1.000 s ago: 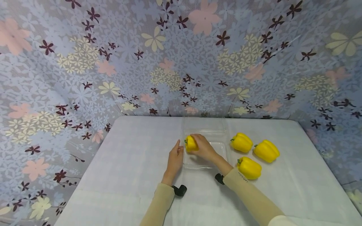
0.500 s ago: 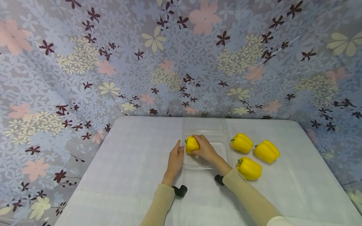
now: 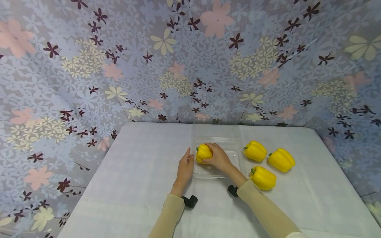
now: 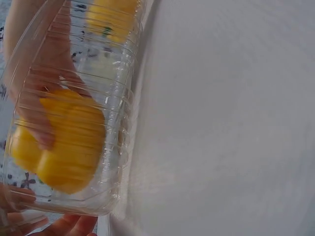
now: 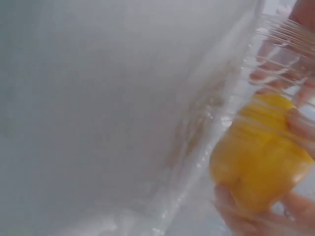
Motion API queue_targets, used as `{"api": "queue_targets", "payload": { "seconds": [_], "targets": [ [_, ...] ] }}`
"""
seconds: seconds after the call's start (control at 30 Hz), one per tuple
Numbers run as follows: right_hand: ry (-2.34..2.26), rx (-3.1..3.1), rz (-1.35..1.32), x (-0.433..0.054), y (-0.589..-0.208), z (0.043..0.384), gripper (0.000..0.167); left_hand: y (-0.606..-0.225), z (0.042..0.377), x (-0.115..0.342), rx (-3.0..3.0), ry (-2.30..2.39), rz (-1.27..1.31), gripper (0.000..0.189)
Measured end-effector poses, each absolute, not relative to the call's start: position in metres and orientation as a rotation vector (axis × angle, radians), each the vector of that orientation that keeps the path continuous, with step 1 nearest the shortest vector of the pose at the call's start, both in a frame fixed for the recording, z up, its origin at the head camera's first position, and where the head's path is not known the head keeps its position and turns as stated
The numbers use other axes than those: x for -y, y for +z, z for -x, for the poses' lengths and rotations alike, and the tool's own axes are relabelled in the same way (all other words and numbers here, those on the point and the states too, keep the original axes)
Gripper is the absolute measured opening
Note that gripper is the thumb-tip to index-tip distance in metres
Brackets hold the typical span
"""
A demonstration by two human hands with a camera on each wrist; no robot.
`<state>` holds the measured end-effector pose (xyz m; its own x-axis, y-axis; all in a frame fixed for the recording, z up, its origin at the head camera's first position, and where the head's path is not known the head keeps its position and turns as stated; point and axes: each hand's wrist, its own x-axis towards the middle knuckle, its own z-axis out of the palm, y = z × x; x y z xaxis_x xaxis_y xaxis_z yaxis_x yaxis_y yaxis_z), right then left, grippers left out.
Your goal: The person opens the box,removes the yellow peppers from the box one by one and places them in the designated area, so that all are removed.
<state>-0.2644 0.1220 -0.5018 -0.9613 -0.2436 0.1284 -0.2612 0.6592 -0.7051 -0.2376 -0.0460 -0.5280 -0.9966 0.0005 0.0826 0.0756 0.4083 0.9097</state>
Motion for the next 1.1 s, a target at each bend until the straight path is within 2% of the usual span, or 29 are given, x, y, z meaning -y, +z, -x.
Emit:
{"api": "queue_targets", "payload": {
  "seconds": [0.33, 0.73, 1.1],
  "targets": [
    [1.258, 2.76, -0.403, -0.146, -0.483, 0.252, 0.074, -0.528, 0.237, 0.045, 2.582, -1.662, 0.063, 0.048],
    [1.216, 2.785, -0.215, -0.199, -0.451, 0.231, 0.075, -0.527, 0.237, 0.045, 2.553, -1.671, 0.084, 0.047],
    [1.168, 2.777, -0.077, -0.244, -0.438, 0.214, 0.079, -0.527, 0.238, 0.046, 2.543, -1.68, 0.049, 0.047]
  ]
}}
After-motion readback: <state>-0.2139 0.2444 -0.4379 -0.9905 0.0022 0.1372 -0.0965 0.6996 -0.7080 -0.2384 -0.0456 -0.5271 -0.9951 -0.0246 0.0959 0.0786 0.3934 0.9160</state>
